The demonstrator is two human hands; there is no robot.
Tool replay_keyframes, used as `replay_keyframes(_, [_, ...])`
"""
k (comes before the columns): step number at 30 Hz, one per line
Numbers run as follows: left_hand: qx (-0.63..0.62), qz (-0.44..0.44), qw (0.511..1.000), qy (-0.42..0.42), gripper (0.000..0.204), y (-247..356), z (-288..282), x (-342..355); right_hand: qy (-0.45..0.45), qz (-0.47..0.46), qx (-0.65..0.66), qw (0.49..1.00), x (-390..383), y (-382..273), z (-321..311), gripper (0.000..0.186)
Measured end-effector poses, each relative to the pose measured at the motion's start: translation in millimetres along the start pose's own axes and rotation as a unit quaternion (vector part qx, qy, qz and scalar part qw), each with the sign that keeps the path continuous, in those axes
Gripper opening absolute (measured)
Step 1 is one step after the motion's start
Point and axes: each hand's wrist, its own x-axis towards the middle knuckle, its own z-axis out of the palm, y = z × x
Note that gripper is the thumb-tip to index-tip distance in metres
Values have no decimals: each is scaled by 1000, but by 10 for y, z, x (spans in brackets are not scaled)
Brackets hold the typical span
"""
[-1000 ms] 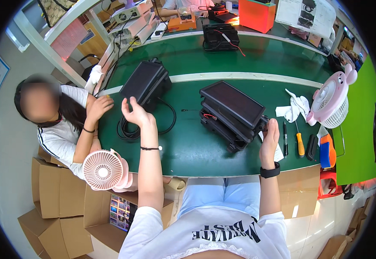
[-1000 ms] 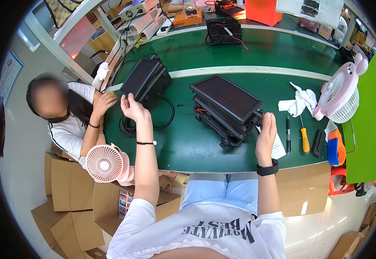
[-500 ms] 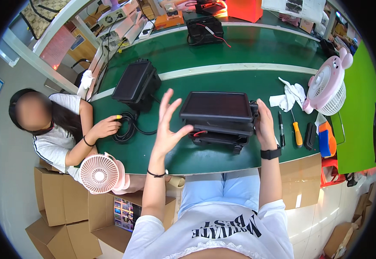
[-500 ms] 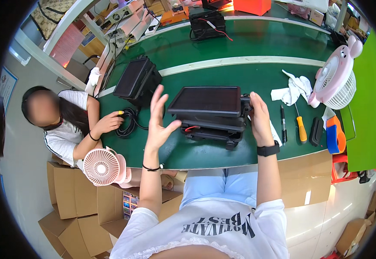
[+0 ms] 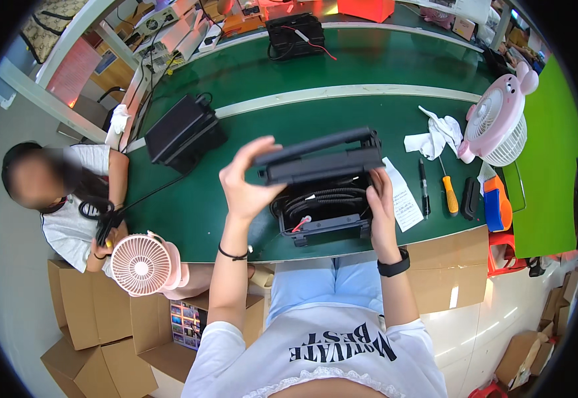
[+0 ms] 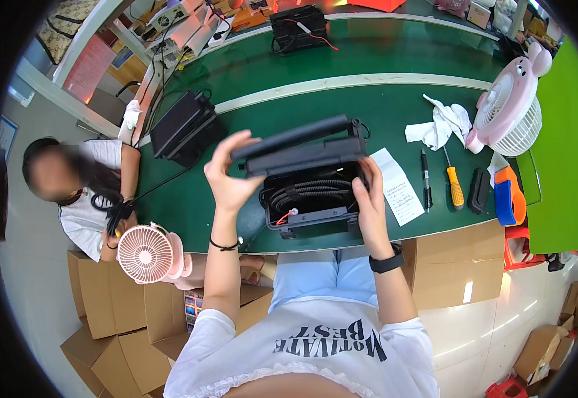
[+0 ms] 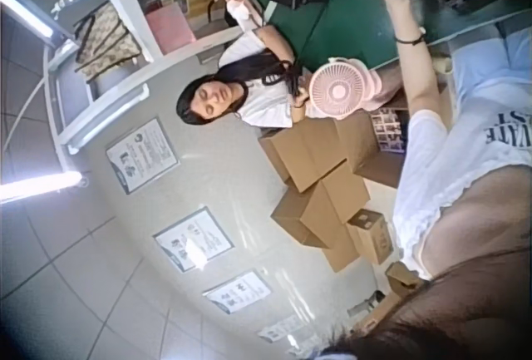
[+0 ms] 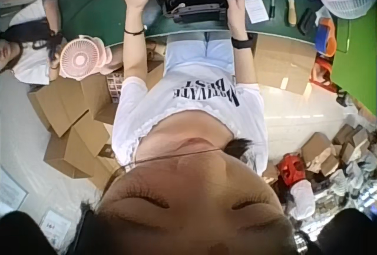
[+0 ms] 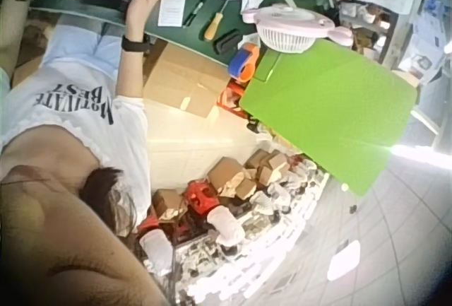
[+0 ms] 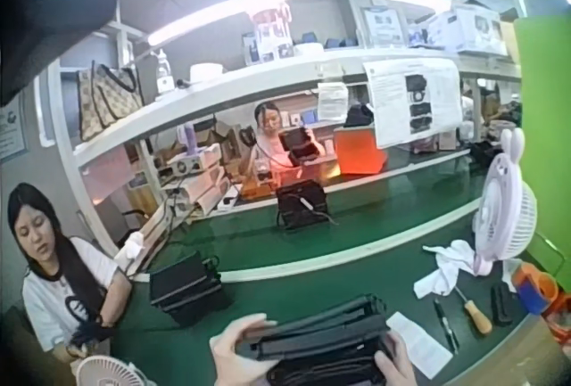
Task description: Inspecting, labeling, and cleaning small solar battery units at a workshop bench.
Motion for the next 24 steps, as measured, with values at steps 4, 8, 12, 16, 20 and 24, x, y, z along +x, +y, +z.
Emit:
replay_keyframes(4, [84,-104,991,0,76,62,144,264,3,-15,7,1000,-90,-34,-50,49])
replay_keyframes(8, [87,45,994,-41,64,352,231,214,9,-29,13,999,-118,-4,-49,46])
replay_keyframes(12, [78,-36,928,-362,66,580,262,-32,-6,-26,12,1000,-90,0,-54,44])
replay_keyframes(16, [29,-28,985,-165,60,426,272,-219,-10,-13,0,1000,-68,-50,-26,44])
replay_keyframes(20, [-128,-176,965,144,59,453,79,-253,-1,-27,3,1000,-101,-39,-63,39])
replay_keyframes(24, [1,-236,948,214,53,-148,-366,-527,0,-24,-29,999,-146,-69,-72,39])
